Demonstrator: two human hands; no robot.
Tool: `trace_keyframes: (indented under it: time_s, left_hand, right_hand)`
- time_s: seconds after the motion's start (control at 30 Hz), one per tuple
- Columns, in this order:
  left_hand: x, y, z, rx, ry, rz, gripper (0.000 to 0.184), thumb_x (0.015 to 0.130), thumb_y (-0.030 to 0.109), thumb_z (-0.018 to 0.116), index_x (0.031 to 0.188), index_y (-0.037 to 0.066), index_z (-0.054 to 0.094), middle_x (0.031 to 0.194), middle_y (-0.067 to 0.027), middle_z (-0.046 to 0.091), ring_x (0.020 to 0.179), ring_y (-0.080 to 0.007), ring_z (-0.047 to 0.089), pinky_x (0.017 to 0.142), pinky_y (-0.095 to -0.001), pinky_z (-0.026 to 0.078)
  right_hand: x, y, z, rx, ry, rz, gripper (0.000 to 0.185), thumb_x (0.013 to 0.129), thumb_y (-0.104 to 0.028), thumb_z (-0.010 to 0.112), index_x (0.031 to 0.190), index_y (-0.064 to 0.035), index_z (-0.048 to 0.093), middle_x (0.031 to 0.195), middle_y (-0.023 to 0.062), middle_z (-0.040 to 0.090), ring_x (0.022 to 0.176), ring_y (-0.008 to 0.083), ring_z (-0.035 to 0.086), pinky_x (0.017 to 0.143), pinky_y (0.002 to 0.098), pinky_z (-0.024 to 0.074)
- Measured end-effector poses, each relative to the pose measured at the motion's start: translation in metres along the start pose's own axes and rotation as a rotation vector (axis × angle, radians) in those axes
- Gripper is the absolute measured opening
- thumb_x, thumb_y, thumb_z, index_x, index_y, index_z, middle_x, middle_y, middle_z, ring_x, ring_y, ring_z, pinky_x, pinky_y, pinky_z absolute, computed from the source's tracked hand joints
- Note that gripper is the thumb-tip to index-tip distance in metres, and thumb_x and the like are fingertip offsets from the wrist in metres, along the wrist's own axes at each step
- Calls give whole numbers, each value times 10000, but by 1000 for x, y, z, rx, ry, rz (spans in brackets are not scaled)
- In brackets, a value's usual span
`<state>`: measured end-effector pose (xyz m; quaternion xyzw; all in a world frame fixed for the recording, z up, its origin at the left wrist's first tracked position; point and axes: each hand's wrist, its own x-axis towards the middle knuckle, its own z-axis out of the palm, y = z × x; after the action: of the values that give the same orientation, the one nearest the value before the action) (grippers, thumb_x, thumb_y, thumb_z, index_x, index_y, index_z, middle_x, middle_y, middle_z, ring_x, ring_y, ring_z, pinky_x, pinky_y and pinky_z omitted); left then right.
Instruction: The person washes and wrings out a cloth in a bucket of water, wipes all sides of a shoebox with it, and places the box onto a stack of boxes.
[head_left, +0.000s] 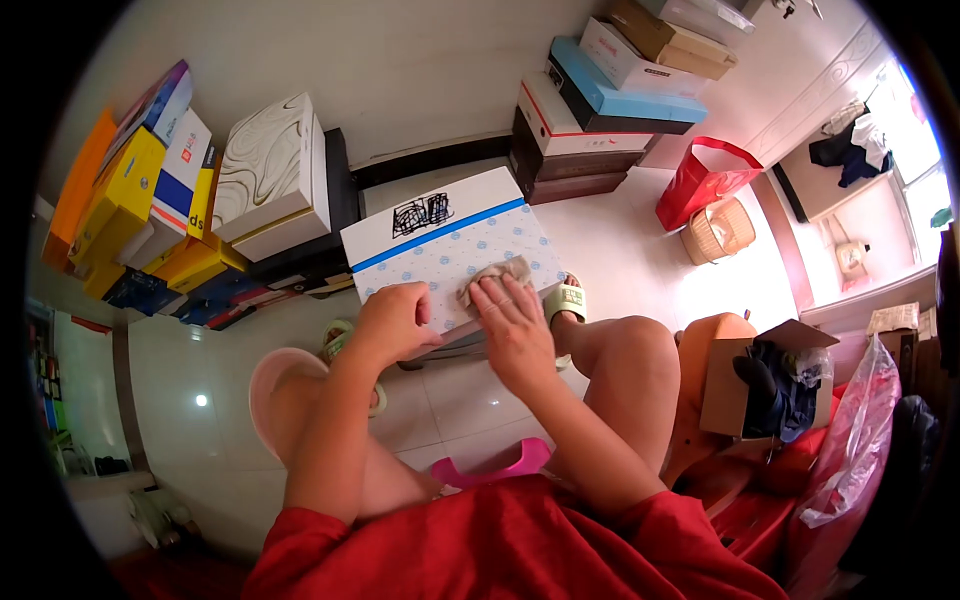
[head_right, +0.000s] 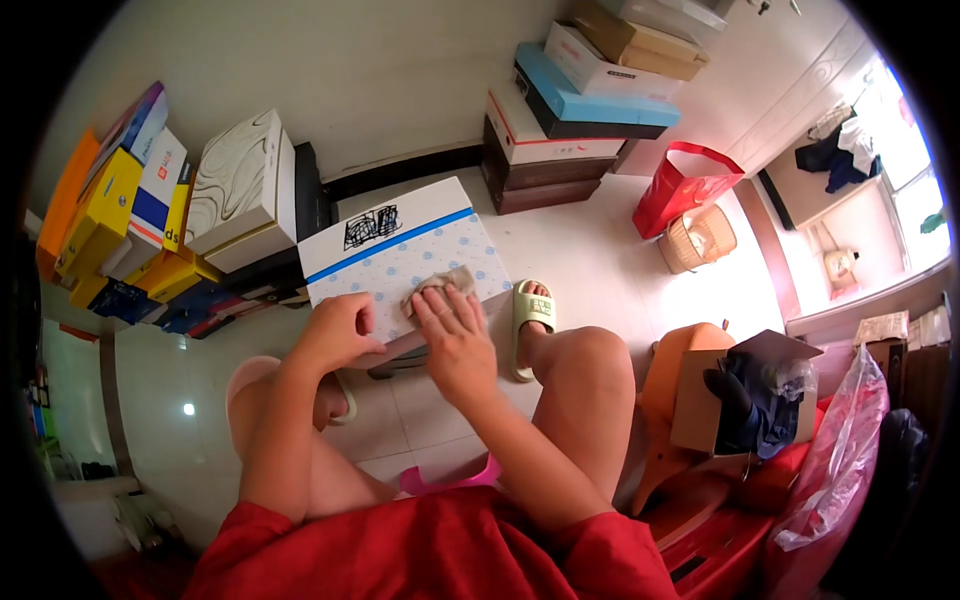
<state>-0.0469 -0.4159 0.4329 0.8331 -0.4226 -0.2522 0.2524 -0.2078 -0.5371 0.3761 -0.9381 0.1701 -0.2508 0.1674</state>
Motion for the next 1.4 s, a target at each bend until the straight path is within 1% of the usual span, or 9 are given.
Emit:
trace_keyframes:
  time_s: [0.2,0.27,0.33,0.4,0.47,0.53,0.8,1.2,1.4]
  left_hand:
    - [2,2,-3,-12,-48,-49,343,568,149,855,688,56,547,684,-93,626,661,-277,595,595,-373,455]
    - [2,1,-3,-5,-47,-57,341,571,144,854,688,55,547,681,-92,624,656,-273,591,592,-370,453]
    - [3,-2,-1,9,-33,-16,325,590,165,845,694,56,557,671,-95,623,651,-272,597,588,-370,456]
    - [4,-1,-1,-15,-30,-22,314,604,178,839,696,59,562,670,-95,626,648,-270,602,589,-371,460]
    - [5,2,-1,-28,-27,-28,305,618,191,832,697,61,568,670,-94,629,646,-268,607,589,-372,463]
    - [7,6,3,-59,43,-35,301,639,222,828,696,65,578,671,-90,638,648,-268,618,596,-375,472]
    - [12,5,11,-45,38,14,317,626,240,847,688,69,588,668,-75,645,654,-262,623,596,-368,476]
    - [19,6,8,-42,-20,-45,308,605,233,846,665,72,591,668,-78,650,649,-265,625,584,-369,470]
    - [18,7,7,-53,-24,-45,306,602,236,845,658,74,592,664,-80,650,648,-267,625,583,-369,469]
  right_hand:
    - [7,51,-12,6,64,122,422,851,-18,509,1256,-87,604,1296,83,592,1256,300,486,1087,419,348]
    - [12,68,-21,188,149,464,362,877,-9,526,1218,-71,631,1228,98,633,1176,299,543,1011,378,423]
    - [17,77,-32,79,254,531,348,885,6,505,1202,-57,635,1199,112,646,1147,301,558,995,366,432]
    - [14,63,-30,96,319,439,356,870,21,505,1194,-42,640,1178,134,654,1164,301,552,1004,376,427]
    - [12,43,-21,122,265,13,366,849,41,507,1181,-31,645,1210,143,637,1179,313,543,1024,395,413]
    - [1,14,-12,119,81,-61,395,811,59,525,1178,-28,641,1245,134,622,1196,326,534,1040,411,398]
    - [-7,37,-18,-6,171,306,483,752,103,539,1211,-26,618,1249,132,625,1134,318,537,1021,386,402]
    - [3,-3,-3,-22,74,31,406,822,-120,660,1209,-9,606,1234,139,624,1216,323,493,1046,438,369]
    - [18,31,-9,-148,83,181,412,900,-153,555,1275,15,544,1317,173,552,1306,364,418,1107,466,299]
